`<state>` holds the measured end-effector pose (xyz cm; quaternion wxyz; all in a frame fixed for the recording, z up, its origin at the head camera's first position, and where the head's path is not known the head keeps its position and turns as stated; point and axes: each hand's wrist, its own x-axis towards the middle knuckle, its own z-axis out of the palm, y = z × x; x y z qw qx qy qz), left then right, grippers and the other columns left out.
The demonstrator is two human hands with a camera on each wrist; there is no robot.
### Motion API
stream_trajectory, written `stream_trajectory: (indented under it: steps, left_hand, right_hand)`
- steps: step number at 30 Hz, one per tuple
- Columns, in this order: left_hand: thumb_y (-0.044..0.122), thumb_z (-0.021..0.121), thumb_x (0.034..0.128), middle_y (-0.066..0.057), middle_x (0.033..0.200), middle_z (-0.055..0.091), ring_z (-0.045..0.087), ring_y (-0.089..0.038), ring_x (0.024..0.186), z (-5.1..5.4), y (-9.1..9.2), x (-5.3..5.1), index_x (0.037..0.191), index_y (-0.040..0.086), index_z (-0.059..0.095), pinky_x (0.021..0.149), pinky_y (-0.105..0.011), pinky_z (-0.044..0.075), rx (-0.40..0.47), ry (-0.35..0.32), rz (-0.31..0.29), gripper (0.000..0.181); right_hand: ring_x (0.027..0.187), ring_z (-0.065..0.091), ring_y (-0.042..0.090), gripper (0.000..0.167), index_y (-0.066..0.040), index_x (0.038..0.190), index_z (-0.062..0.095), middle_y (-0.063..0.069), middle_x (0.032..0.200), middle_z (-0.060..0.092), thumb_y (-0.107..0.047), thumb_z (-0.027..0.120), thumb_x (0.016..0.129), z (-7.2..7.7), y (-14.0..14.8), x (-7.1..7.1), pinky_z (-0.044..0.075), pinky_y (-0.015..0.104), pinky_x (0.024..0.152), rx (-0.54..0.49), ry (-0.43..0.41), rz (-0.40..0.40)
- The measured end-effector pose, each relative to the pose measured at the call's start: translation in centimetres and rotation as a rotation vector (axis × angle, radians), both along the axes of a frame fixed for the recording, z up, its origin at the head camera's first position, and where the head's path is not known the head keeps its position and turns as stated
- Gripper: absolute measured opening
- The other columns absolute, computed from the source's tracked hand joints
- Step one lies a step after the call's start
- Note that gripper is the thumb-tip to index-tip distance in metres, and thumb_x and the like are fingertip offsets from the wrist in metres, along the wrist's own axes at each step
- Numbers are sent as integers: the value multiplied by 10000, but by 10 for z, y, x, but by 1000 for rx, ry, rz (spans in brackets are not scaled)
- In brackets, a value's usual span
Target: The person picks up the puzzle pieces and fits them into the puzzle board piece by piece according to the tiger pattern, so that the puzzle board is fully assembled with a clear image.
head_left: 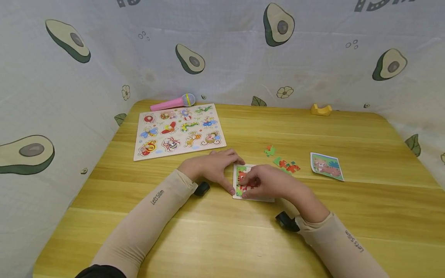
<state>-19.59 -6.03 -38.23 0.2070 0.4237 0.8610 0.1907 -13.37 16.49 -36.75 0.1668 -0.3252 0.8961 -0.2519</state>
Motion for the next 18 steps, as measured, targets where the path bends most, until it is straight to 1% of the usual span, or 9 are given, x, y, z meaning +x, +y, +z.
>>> stream_trajectory:
  steps: [4,11,16,18]
  left_hand:
    - [628,840,711,78,1352,436,360,-64,1293,0,-1,0,1441,210,493,1041,-478,277,-5,6,3,910]
    - [620,841,715,78,1352,437,365,-62,1291,-1,-1,-1,1437,207,498,1026,-464,286,1,7,1,899]
    - [617,843,715,83,1348,437,362,-58,1294,-2,0,-1,1435,208,501,1020,-450,285,0,16,0,895]
    - [623,841,713,84,1348,435,360,-57,1294,-2,0,-1,1435,211,500,1020,-448,285,-2,19,0,898]
  right_hand:
    - [735,516,102,276,-181,983,743,-70,827,587,-350,865,802,2,-2,1,455,300,665,30,6,-2]
    - [750,546,119,298,-179,979,750,-87,837,626,-325,895,763,-2,-4,0,473,322,697,0,-25,-76]
    - [745,552,118,294,-191,955,753,-97,824,628,-328,906,744,-3,-5,0,475,326,698,-7,-22,-102]
    - [745,550,118,272,-189,956,762,-101,823,630,-312,899,757,-4,-5,0,473,323,696,-14,-31,-115]
